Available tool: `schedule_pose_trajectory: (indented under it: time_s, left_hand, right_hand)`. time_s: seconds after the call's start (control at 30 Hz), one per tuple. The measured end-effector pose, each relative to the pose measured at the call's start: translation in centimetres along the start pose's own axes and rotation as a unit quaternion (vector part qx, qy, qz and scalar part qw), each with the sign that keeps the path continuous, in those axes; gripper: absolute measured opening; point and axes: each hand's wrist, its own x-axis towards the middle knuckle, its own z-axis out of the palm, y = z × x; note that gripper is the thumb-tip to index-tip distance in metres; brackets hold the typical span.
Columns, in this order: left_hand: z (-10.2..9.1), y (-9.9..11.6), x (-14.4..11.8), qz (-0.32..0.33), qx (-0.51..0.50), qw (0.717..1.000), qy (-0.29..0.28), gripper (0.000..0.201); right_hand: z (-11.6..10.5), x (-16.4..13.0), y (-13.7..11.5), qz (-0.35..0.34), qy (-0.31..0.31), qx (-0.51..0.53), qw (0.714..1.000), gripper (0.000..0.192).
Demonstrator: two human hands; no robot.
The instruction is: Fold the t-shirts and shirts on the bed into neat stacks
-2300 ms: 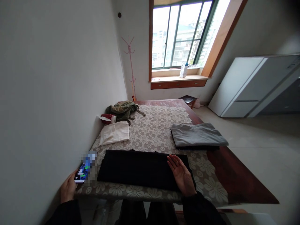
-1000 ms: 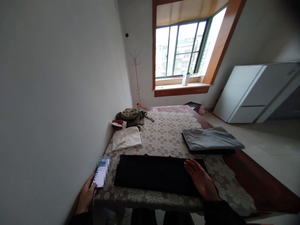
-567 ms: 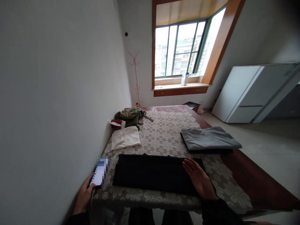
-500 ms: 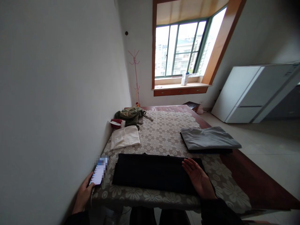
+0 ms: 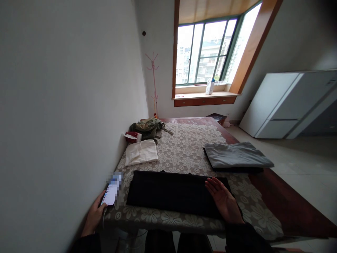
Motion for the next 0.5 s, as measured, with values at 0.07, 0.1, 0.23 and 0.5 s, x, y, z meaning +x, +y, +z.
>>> schedule_pose_trajectory:
  time_s: [0.07, 0.1, 0.23, 0.5]
  left_hand:
    - [0.0, 0.1, -0.1, 0.004, 0.001, 1.0, 0.004, 0.067]
    - [0.0, 0.1, -0.1, 0.004, 0.001, 1.0, 0.004, 0.066]
    - [0.2, 0.4, -0.3, 0.012, -0.026, 1.0, 0.008, 0.067]
    - [0.4, 1.2, -0.9, 0.034, 0.038, 0.999, -0.007, 0.069]
  right_hand:
    - [-0.1, 0.0, 0.0, -0.002, 0.0, 0.002, 1.0, 0.034]
    - [-0.1, 0.0, 0.1, -0.003, -0.001, 0.003, 1.0, 0.035]
    - [-0.1, 0.1, 0.1, -0.003, -0.001, 0.006, 1.0, 0.035]
    - [0.2, -0.2, -0.1, 0.0, 0.0, 0.009, 1.0, 0.035]
